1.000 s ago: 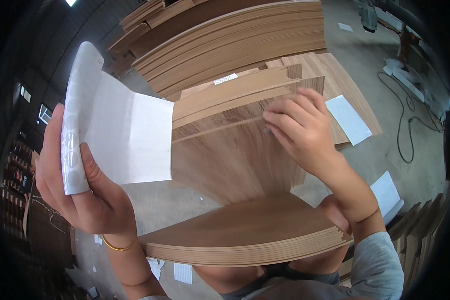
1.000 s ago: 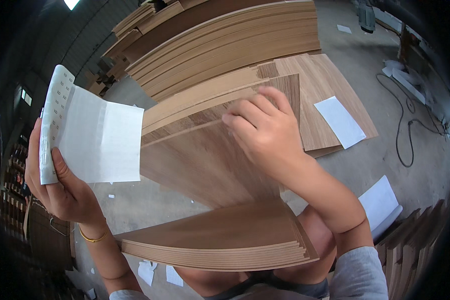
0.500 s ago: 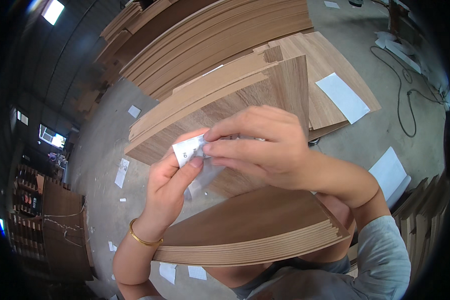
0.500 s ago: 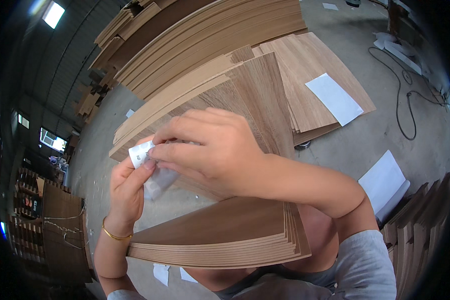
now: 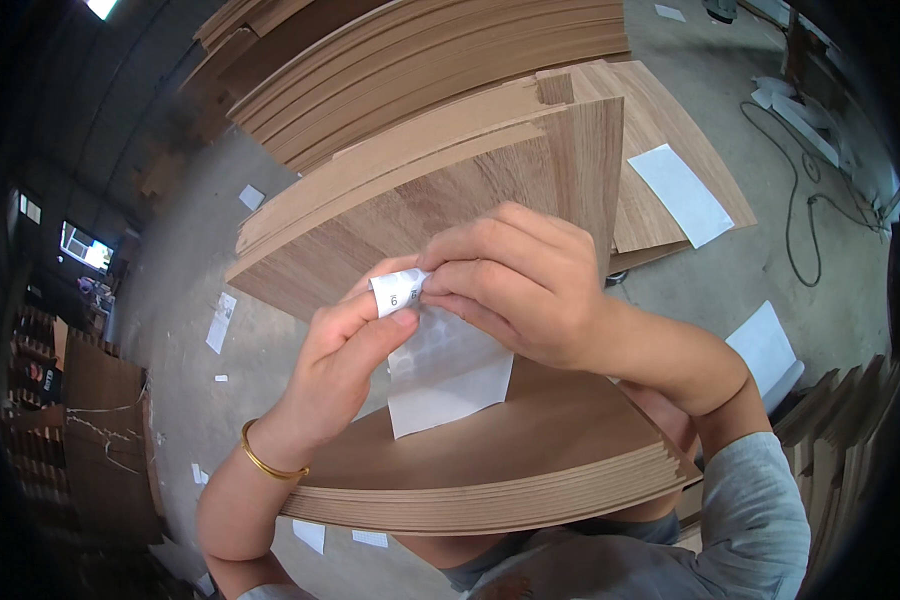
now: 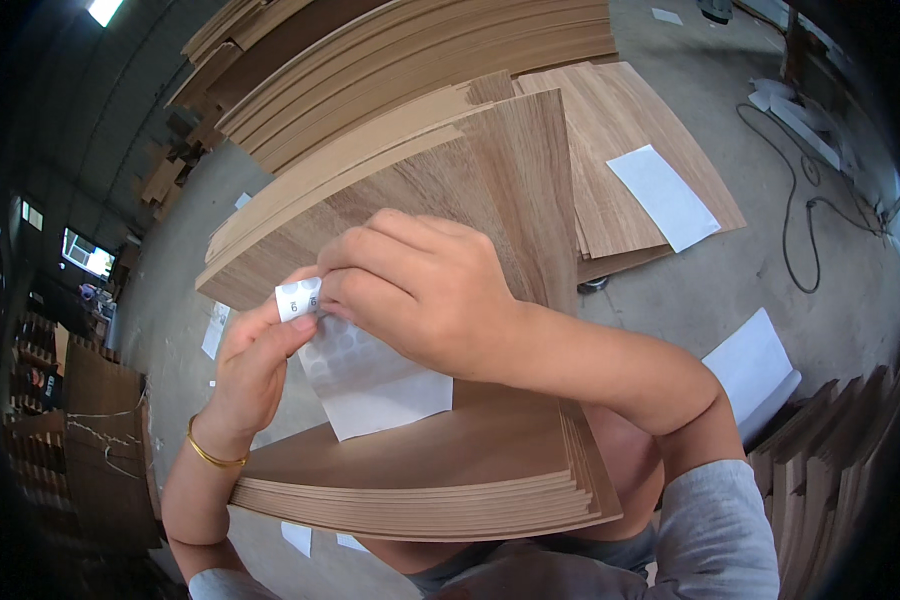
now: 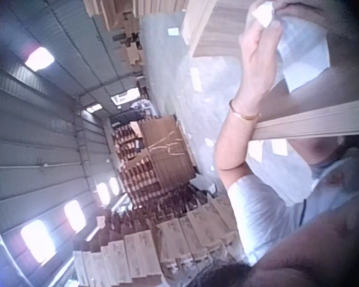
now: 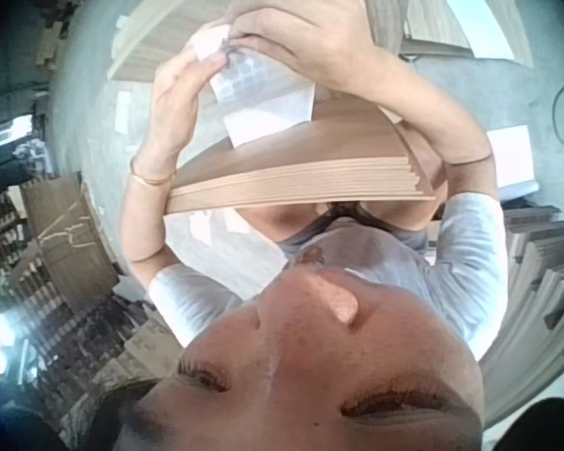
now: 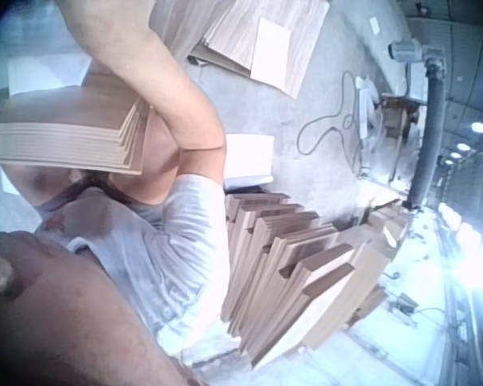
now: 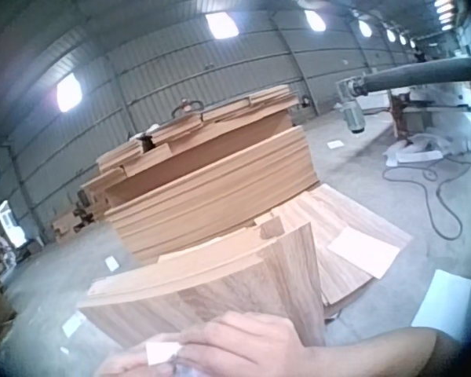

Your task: The person applies small white circular stickers to the corners of wood panels from a sheet, handling the panels one by one and moving them from one stack to another.

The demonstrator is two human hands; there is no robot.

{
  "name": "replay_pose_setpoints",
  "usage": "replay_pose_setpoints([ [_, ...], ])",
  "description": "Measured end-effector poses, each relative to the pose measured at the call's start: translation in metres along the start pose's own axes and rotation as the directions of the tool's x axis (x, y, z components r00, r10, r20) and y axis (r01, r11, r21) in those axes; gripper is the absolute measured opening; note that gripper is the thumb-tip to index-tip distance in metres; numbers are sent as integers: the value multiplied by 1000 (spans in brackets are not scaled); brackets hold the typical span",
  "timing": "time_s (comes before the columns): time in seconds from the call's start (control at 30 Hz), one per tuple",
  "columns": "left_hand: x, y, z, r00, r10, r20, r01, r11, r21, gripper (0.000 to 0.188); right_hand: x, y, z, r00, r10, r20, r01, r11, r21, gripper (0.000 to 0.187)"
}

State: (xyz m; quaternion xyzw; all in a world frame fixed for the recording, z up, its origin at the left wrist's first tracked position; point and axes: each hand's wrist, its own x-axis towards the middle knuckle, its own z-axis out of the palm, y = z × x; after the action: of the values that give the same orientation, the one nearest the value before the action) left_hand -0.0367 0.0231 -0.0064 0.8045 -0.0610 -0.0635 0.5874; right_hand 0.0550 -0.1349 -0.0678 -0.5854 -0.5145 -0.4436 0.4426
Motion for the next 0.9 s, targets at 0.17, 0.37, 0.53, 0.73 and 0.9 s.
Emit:
replay_pose_setpoints([
  [0.17, 2, -4, 1, 992, 72, -103, -71, 997, 12, 25, 2, 10, 2, 1000, 7, 7, -8, 999, 47, 22],
  [0.37, -10, 19, -18, 896, 304, -323, -79, 826, 558, 22, -14, 42, -5, 962, 273, 26, -245, 897, -369, 17],
  [0.53, -44, 18, -78, 220, 966, -135, -140, 168, 976, 26, -7, 59, -24, 972, 170, -163, -232, 804, -547, 21],
  [0.73, -47, 35, -55, 56, 992, -115, -116, 121, 986, 31, -9, 58, -23, 999, -16, 30, 31, 792, -609, 16],
  [0.9, -50, 43, -42, 265, 940, 213, 409, -310, 858, 39, -8, 43, -27, 993, 94, 65, -37, 802, -597, 19],
])
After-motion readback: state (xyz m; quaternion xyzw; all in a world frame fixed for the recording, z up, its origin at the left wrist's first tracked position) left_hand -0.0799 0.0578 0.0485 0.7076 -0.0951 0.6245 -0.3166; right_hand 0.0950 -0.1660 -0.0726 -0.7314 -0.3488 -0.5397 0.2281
